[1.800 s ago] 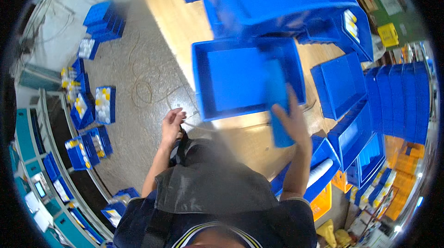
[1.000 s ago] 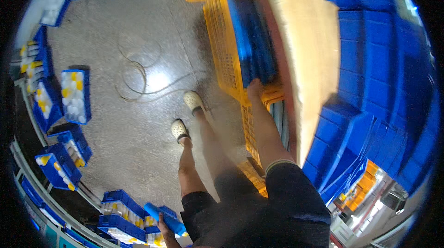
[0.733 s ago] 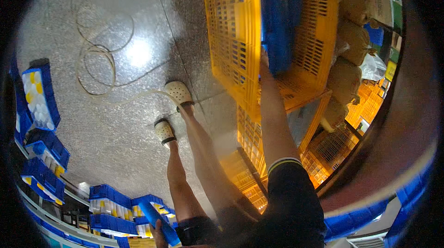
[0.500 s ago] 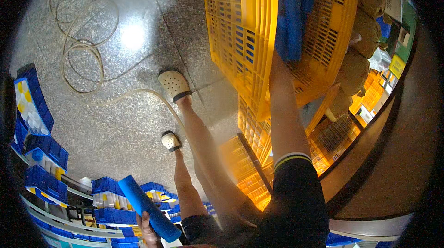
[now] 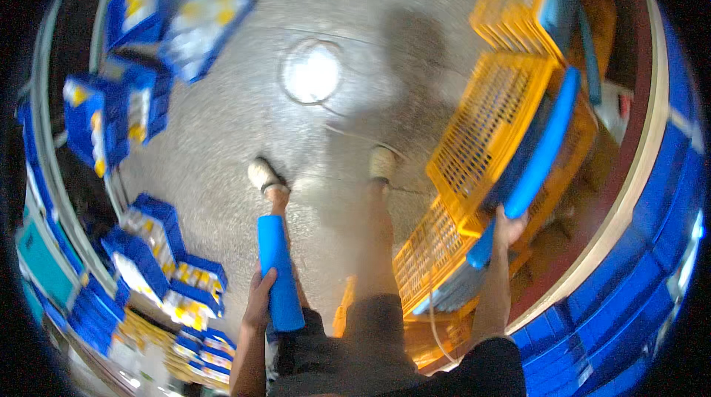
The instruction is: The person picks up blue trays filled with white and yellow capsules, shakes them to settle the contents, and places them on a conveyor belt. They also pick up a green handheld device and use it on the capsules in the trays. The person repeatedly moves between the conveyor belt and a table with stacked trays.
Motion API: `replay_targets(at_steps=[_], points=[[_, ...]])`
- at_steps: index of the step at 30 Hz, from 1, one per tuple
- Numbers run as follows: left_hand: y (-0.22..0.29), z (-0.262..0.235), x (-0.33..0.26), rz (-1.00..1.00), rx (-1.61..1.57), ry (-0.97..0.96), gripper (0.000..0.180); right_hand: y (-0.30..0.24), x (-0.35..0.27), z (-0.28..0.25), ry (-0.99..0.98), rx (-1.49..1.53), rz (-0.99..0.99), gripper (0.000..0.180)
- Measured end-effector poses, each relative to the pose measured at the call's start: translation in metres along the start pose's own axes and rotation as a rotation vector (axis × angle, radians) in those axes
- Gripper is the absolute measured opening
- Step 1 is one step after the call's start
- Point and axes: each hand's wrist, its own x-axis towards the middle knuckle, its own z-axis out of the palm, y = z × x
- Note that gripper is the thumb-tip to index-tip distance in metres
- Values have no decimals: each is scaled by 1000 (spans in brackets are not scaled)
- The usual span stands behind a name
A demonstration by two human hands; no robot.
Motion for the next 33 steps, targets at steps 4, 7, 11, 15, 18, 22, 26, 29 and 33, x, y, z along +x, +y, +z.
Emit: replay_targets(at_steps=[4,7,11,15,18,22,26,29,33], points=[[46,-90,5,82,-67,-99,59,-104,-81,-12,144,-227,-280,54],[77,-161,15,176,-75,-130,69,-194,-143,-4,55,-50,-404,50],[132,-262,29,283,-235,-122,71,-327,-232,42,-85,150,-451,47],[213,-354,34,338,-501,-259,72,-453,-312,92,-330,239,-375,57],[288,-407,45,617,-366,-73,72,-534,-350,122,-567,427,-514,50],[397,-476,92,708,-449,-3,69,-631,-379,173,-613,382,-716,53],[504,-541,177,606,-485,-6,65,-718,-410,221,-611,284,-778,61],[569,-574,254,485,-261,103,67,-765,-434,260,-708,238,-635,72],[609,-590,339,354,-155,5,55,-798,-468,287,-834,159,-440,77]])
